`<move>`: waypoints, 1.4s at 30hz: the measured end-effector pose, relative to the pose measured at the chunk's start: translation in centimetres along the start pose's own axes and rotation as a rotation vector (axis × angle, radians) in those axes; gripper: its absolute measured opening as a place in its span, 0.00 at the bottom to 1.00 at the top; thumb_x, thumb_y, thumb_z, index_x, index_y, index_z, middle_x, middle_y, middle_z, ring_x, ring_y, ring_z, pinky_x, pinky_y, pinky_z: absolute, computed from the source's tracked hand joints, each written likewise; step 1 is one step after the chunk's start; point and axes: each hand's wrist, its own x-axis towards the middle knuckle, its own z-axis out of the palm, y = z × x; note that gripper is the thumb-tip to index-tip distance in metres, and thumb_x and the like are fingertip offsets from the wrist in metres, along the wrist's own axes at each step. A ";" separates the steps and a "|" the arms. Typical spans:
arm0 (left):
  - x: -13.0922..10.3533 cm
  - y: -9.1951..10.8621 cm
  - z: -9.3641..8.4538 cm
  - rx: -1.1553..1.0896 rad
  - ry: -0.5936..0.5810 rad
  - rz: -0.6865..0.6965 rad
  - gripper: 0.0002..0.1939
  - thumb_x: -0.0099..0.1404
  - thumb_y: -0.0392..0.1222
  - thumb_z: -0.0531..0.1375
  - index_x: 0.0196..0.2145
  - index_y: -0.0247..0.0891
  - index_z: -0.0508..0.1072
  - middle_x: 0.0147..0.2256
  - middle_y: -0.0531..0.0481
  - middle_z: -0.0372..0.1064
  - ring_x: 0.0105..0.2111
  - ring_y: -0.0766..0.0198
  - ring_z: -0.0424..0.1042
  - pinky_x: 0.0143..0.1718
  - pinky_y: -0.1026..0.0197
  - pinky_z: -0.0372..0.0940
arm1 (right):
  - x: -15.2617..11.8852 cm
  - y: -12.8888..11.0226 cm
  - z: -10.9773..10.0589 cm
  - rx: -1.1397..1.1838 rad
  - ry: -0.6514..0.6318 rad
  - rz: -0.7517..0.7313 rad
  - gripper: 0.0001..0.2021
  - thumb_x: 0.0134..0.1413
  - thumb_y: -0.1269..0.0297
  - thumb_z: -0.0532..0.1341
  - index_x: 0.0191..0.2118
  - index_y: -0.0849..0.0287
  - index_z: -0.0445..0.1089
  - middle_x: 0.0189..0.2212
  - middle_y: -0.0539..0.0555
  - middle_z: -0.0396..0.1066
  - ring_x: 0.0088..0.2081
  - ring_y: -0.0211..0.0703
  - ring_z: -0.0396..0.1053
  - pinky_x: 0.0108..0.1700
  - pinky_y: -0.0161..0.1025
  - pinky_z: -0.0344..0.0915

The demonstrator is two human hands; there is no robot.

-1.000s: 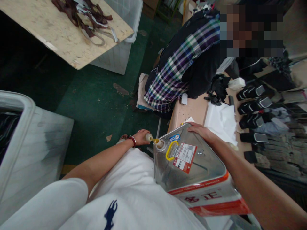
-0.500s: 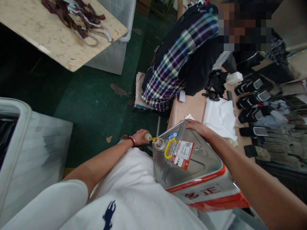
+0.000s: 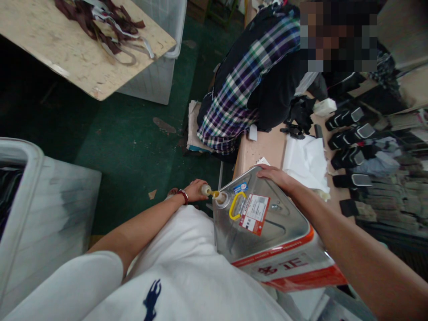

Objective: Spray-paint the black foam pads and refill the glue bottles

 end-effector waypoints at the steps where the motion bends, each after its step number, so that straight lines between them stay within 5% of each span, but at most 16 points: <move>1: 0.0 0.0 0.0 0.000 0.001 0.003 0.34 0.50 0.54 0.69 0.52 0.43 0.67 0.51 0.46 0.66 0.52 0.54 0.64 0.55 0.55 0.58 | 0.0 0.0 0.0 -0.002 -0.002 0.002 0.10 0.47 0.58 0.59 0.37 0.51 0.73 0.33 0.48 0.75 0.35 0.48 0.73 0.38 0.41 0.70; 32: -0.1 0.3 -0.1 -0.013 0.000 0.017 0.34 0.50 0.55 0.68 0.52 0.40 0.67 0.50 0.45 0.68 0.52 0.52 0.66 0.55 0.55 0.58 | 0.4 0.4 0.0 0.039 -0.001 0.058 0.14 0.44 0.59 0.59 0.40 0.53 0.71 0.27 0.47 0.72 0.28 0.44 0.69 0.29 0.37 0.66; 42: -0.1 -0.1 0.0 -0.037 0.006 0.001 0.35 0.49 0.54 0.69 0.52 0.41 0.67 0.51 0.45 0.68 0.52 0.51 0.65 0.55 0.55 0.58 | 0.6 0.5 -0.1 0.036 -0.011 0.054 0.13 0.44 0.58 0.59 0.39 0.51 0.71 0.31 0.48 0.74 0.31 0.47 0.71 0.35 0.40 0.68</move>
